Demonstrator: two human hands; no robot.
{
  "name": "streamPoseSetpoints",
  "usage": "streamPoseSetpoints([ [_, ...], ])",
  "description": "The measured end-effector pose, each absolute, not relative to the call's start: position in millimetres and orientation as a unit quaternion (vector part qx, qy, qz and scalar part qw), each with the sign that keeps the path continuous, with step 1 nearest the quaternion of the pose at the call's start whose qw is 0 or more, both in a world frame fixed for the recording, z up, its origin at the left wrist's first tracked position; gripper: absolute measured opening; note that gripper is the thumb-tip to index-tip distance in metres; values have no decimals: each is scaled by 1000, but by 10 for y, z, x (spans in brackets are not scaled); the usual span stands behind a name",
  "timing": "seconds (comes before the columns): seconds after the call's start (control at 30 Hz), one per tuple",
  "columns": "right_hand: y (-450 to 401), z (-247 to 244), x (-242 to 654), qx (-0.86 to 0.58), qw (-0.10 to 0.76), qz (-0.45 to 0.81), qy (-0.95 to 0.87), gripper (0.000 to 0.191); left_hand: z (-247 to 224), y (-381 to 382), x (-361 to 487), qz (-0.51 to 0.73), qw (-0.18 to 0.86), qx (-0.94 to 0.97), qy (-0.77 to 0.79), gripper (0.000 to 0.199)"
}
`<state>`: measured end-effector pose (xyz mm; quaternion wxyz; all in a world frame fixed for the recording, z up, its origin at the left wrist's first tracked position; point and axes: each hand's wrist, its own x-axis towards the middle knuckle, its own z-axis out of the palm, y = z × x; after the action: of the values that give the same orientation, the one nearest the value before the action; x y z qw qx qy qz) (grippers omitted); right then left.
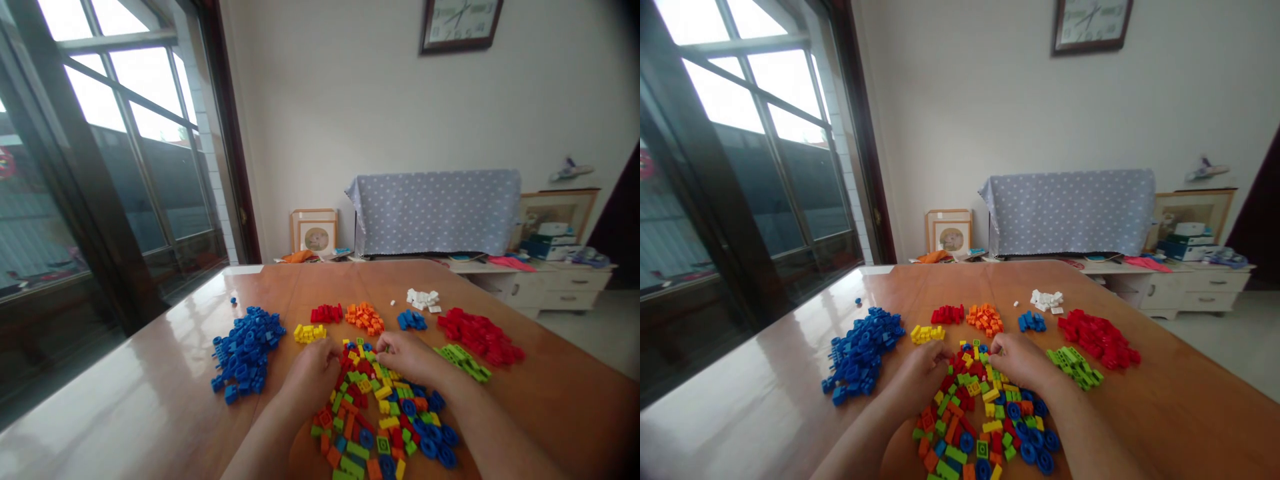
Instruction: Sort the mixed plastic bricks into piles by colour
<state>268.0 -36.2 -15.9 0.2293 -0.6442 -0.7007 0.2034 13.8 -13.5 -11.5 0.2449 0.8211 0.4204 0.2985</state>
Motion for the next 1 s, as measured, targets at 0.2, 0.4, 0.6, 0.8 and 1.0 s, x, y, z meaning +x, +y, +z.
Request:
streamPoseSetpoints([
  [0.2, -323, -201, 2676, -633, 261, 212, -697, 14, -71, -180, 155, 303, 252, 822, 411, 17],
  [0.4, -408, -43, 2397, -549, 367, 295, -690, 20, -88, -216, 234, 362, 340, 780, 381, 17],
  [0.6, -499, 3, 2142, -503, 375, 369, -686, 19, -79, -248, 297, 372, 441, 750, 323, 18],
  [0.8, -482, -48, 2125, -509, 386, 371, -674, 23, -30, -270, 338, 404, 500, 691, 332, 12],
  [1.0, -514, -1, 2124, -509, 379, 351, -688, 24, -14, -220, 285, 424, 447, 700, 362, 9],
])
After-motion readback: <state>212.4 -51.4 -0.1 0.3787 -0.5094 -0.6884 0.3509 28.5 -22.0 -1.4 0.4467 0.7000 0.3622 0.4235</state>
